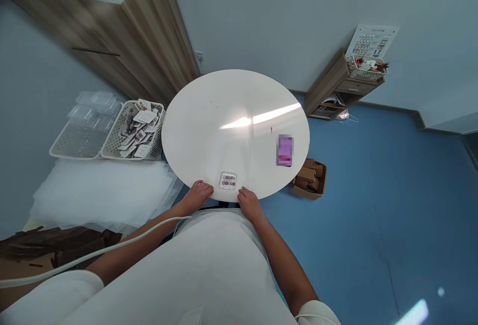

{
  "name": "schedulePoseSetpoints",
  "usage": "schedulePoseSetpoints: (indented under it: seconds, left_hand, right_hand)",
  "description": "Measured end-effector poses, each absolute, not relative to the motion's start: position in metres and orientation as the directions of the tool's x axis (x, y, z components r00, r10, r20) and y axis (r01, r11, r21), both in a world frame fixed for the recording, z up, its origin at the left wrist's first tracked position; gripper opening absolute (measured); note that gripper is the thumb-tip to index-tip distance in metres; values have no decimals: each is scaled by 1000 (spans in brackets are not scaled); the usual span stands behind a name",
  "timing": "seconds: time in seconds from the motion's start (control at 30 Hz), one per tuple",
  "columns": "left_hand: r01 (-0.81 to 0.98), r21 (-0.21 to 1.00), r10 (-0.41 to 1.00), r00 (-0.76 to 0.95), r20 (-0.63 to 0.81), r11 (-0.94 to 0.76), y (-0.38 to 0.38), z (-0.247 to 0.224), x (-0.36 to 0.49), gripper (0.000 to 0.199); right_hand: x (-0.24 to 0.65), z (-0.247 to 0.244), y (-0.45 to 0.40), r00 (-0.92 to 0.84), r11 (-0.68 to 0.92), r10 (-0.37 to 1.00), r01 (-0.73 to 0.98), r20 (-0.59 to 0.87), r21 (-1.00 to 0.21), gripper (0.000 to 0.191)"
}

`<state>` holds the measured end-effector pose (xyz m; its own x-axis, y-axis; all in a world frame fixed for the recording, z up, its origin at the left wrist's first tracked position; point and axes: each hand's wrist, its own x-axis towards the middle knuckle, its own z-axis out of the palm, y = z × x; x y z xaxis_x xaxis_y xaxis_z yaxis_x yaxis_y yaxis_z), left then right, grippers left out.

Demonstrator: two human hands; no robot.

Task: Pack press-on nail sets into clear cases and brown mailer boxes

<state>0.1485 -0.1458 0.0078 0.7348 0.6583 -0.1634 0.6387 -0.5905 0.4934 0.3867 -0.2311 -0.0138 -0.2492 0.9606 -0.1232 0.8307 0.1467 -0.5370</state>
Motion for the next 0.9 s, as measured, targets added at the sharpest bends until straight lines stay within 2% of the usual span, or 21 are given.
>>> schedulePoseSetpoints:
  seconds: [0.17, 0.3, 0.43, 0.53, 0.67, 0.77, 0.83, 0.9]
  left_hand:
    - [640, 603, 689, 698, -197, -476, -142, 7, 141, 20]
    - [657, 709, 778, 575, -251, -256, -129, 2, 139, 25]
    - [733, 668, 858, 420, -296, -129, -113, -6, 144, 30]
    - [787, 610, 883, 347, -316, -91, -107, -9, 150, 31]
    - [832, 542, 886, 333, -322, -116, -107, -10, 154, 38]
    - [802, 557, 902, 382, -202, -215, -109, -10, 156, 48]
    - [750, 568, 874, 474, -105, -338, -110, -9, 158, 45]
    - [658, 590, 789, 612, -57, -468, -109, -8, 160, 38]
  right_hand:
    - [386, -7, -226, -95, -51, 974, 794, -206, -605, 20]
    - [385, 0, -213, 78, -222, 963, 769, -257, -600, 21]
    - [380, -6, -199, 226, -309, 951, 751, -212, -583, 18]
    - [372, -14, -194, 312, -367, 930, 767, -195, -526, 16]
    - [362, -21, -194, 364, -389, 920, 804, -146, -450, 20]
    - [356, -23, -192, 339, -336, 938, 843, -69, -421, 25]
    - [352, -23, -190, 250, -237, 968, 886, -20, -398, 25]
    - [350, -21, -188, 94, -87, 996, 917, 0, -388, 26]
